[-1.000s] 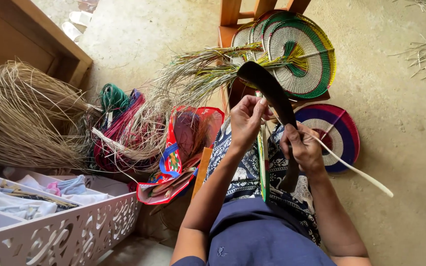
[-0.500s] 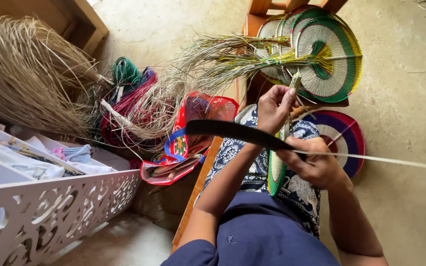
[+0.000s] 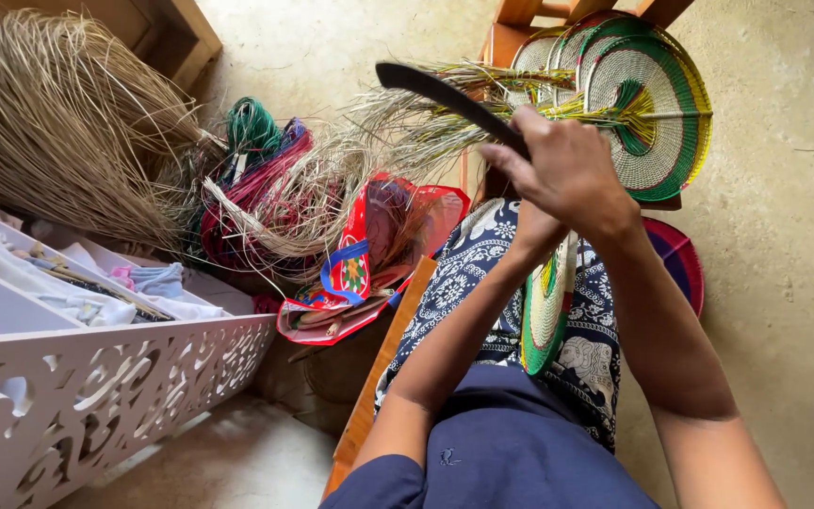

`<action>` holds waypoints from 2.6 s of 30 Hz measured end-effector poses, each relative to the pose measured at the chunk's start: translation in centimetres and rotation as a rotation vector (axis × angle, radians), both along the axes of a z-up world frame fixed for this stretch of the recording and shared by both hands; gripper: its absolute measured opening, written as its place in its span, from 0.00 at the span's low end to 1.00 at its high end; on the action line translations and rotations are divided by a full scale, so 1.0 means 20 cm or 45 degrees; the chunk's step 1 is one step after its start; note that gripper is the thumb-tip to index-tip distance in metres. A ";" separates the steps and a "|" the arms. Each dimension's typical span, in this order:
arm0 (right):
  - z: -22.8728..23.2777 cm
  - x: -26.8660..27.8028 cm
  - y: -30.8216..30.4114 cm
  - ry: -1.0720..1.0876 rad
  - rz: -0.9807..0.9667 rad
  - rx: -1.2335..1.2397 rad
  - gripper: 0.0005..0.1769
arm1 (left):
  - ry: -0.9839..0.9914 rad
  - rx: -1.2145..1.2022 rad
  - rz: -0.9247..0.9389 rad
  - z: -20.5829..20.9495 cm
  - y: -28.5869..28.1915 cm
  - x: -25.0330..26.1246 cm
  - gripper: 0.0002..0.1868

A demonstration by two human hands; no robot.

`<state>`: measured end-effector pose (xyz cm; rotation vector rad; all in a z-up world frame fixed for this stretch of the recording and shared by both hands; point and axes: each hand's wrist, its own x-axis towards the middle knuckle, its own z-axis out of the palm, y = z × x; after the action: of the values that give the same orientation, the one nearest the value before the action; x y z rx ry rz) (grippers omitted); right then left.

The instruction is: Weaving dried fibers into a circular mat using a small tool

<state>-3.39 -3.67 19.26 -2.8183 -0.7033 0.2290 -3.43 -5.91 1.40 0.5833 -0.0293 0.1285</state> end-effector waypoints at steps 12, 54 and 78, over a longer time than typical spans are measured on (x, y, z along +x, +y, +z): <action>-0.18 -0.42 -0.48 -0.065 -0.197 1.150 0.11 | 0.039 -0.545 -0.431 0.04 0.11 -0.06 0.10; -0.42 -0.43 -0.63 -0.240 0.499 0.647 0.18 | 0.116 -0.415 -0.273 0.02 -0.08 -0.04 0.08; 0.21 0.13 -0.38 0.387 -0.002 1.479 0.23 | 0.074 -0.572 -0.295 -0.17 0.24 0.13 0.08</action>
<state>-0.71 -11.20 23.55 -1.6330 -0.5076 0.1601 -0.88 -1.12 -2.01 0.1316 -0.0105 -0.1065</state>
